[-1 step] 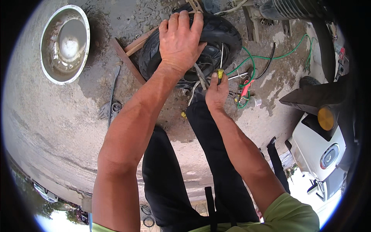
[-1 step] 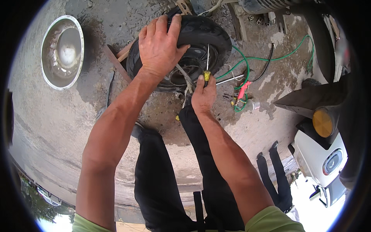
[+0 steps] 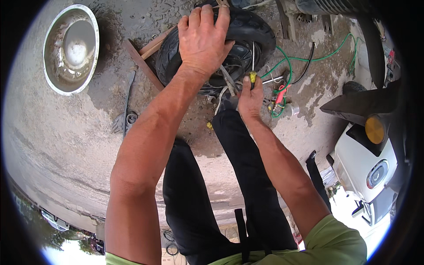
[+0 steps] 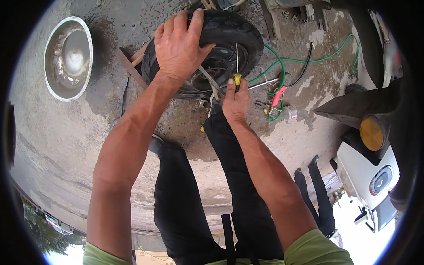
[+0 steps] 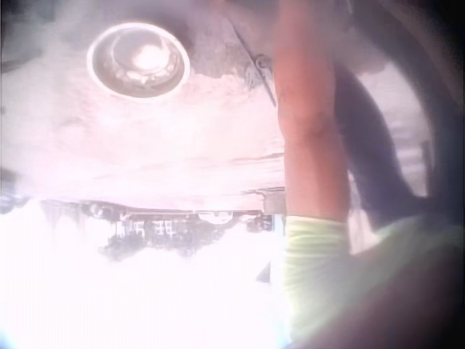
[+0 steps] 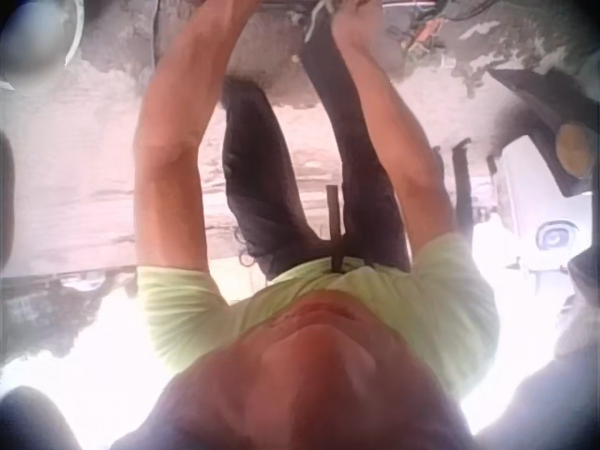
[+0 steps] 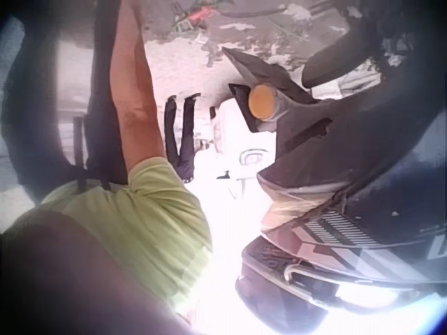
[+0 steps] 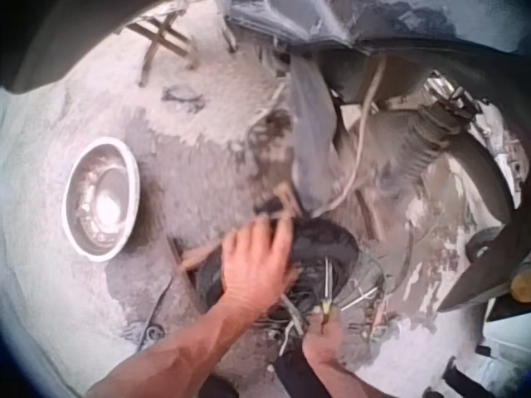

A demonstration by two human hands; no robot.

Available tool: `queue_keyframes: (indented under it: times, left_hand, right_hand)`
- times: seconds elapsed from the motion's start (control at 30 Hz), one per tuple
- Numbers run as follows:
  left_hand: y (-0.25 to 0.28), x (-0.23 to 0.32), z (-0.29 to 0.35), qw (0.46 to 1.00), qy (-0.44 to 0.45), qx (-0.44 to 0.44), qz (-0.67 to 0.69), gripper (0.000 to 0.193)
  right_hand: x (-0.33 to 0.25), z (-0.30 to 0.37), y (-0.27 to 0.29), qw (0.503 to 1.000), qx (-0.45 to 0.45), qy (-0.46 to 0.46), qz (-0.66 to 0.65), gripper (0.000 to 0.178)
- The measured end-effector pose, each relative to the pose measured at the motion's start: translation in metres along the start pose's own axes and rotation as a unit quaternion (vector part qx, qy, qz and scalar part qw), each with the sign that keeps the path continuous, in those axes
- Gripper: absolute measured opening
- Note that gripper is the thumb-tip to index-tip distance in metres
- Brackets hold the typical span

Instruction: The person inflates a motorcycle tire using a pressure gun, then removes the valve cap and uses a screwdriver to pry the tire bead from the rim. The person continues to work the tire around the rim with the screwdriver while the tire rests on a wooden stand.

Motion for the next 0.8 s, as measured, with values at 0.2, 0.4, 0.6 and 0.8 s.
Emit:
queue_keyframes:
  times: [0.2, 0.4, 0.6, 0.8]
  left_hand:
    - [-0.006, -0.001, -0.002, 1.0, 0.005, -0.013, -0.004, 0.093]
    - [-0.006, 0.003, -0.004, 1.0, 0.001, -0.009, 0.004, 0.092]
    - [-0.007, -0.003, -0.003, 1.0, 0.01, -0.011, -0.014, 0.09]
    - [-0.01, -0.001, -0.004, 0.999, 0.022, -0.026, 0.017, 0.09]
  right_hand:
    - [0.034, -0.094, 0.03, 0.964, -0.071, 0.225, 0.122, 0.033]
    - [0.085, -0.09, 0.028, 0.981, -0.104, 0.143, 0.083, 0.031]
    - [0.012, -0.071, 0.09, 0.985, -0.128, 0.116, 0.013, 0.037]
    - [-0.03, -0.108, 0.126, 0.98, -0.152, 0.082, 0.096, 0.032]
Point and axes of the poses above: each hand's wrist, its own z-axis away from the middle knuckle, its own y-axis out of the back of the hand, x = y × z, the point moved 5 cm from there along -z, towards the middle knuckle, and after that the axes turned 12 degrees about x, right-handed, at the moved point
